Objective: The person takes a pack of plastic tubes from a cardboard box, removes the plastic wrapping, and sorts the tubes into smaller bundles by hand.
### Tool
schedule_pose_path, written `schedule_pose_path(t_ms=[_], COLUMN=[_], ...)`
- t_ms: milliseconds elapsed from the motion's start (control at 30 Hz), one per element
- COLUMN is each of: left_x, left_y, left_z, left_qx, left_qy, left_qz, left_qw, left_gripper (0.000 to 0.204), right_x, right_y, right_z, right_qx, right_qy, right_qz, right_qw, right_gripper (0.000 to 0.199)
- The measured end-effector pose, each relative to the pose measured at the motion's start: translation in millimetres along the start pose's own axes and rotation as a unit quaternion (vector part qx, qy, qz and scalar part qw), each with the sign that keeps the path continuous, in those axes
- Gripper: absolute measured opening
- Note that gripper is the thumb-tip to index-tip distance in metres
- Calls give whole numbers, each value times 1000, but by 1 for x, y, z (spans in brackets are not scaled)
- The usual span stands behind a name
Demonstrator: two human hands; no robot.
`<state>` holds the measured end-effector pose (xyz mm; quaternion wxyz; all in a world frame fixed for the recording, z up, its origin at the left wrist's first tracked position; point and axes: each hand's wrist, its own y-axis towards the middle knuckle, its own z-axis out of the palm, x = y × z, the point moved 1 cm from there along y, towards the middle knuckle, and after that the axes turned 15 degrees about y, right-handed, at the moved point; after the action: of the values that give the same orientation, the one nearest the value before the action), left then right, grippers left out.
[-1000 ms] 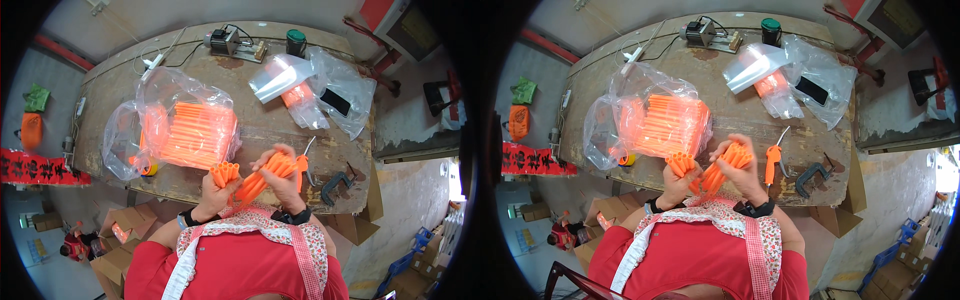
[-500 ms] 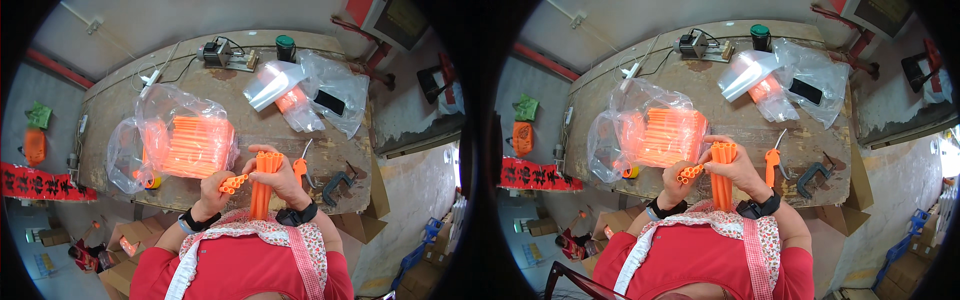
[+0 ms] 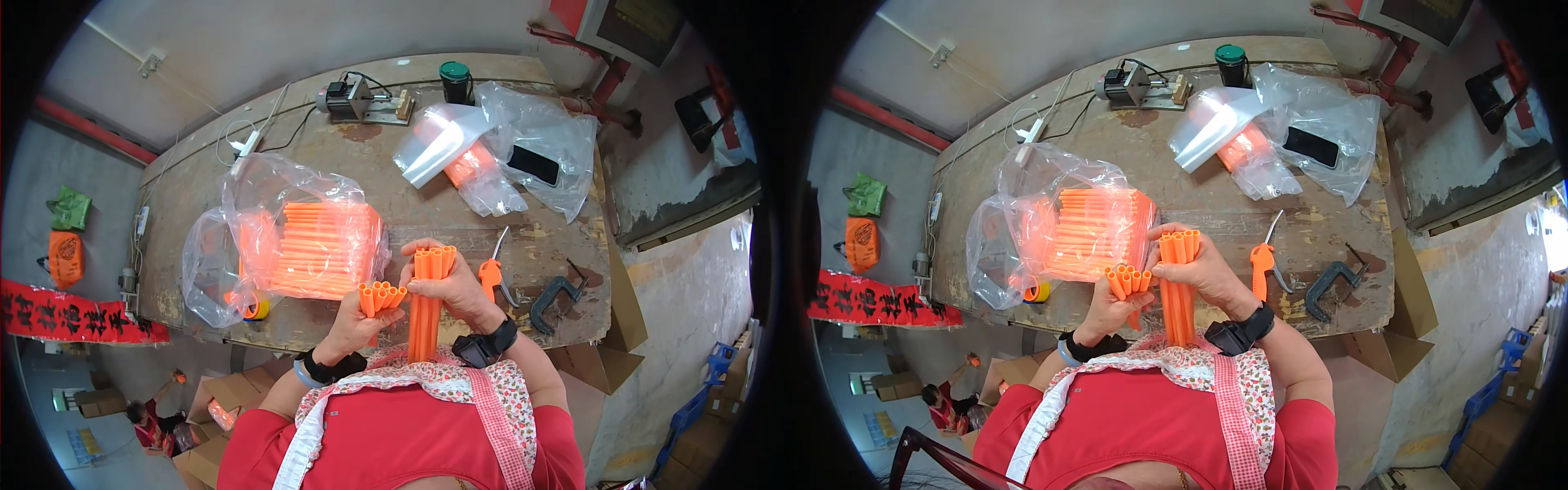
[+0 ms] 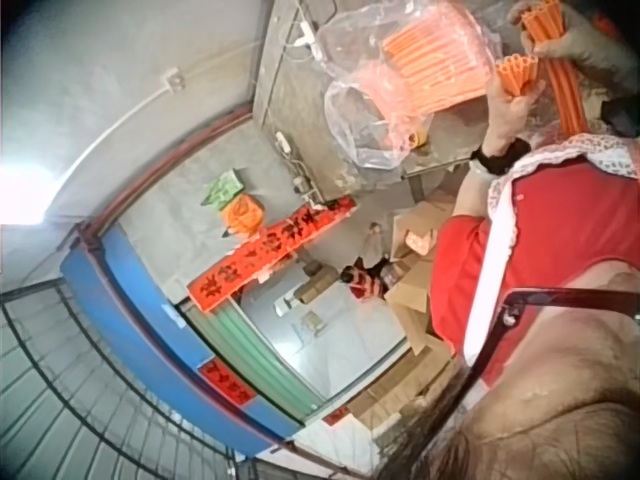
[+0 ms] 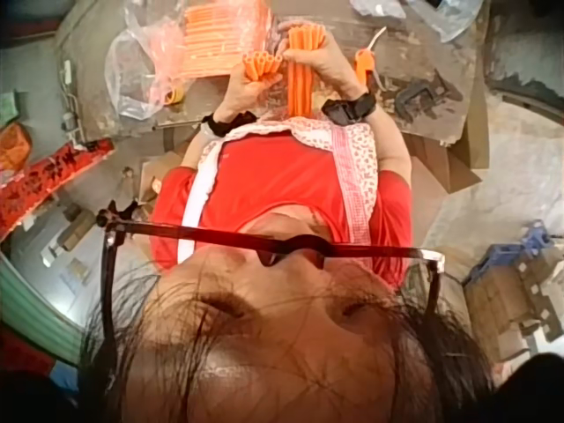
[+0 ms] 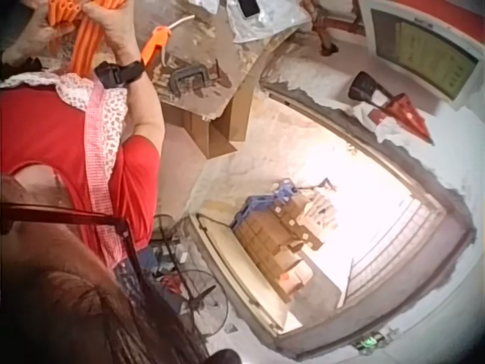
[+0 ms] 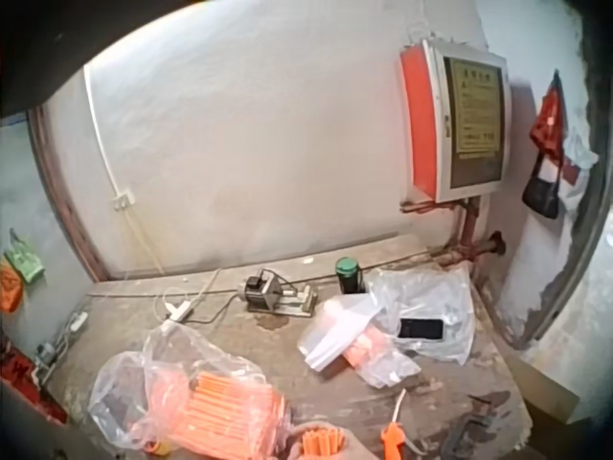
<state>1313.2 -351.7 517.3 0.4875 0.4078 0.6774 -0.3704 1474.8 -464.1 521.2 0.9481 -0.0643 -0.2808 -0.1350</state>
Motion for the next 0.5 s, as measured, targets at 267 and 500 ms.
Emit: schedule_pose_path(t_ms=[267, 500], left_x=[7, 32], left_y=[1, 27], left_z=[-3, 18], left_qx=[66, 16], left_qy=[-43, -58], left_qz=[-29, -49], left_qw=[996, 997], left_gripper=[19, 16], right_x=[0, 11], right_y=[-2, 3], right_z=[0, -16], right_qx=[9, -16], right_qy=[-9, -198], right_qz=[-6, -115], right_qw=[1000, 973], right_gripper=[48, 47])
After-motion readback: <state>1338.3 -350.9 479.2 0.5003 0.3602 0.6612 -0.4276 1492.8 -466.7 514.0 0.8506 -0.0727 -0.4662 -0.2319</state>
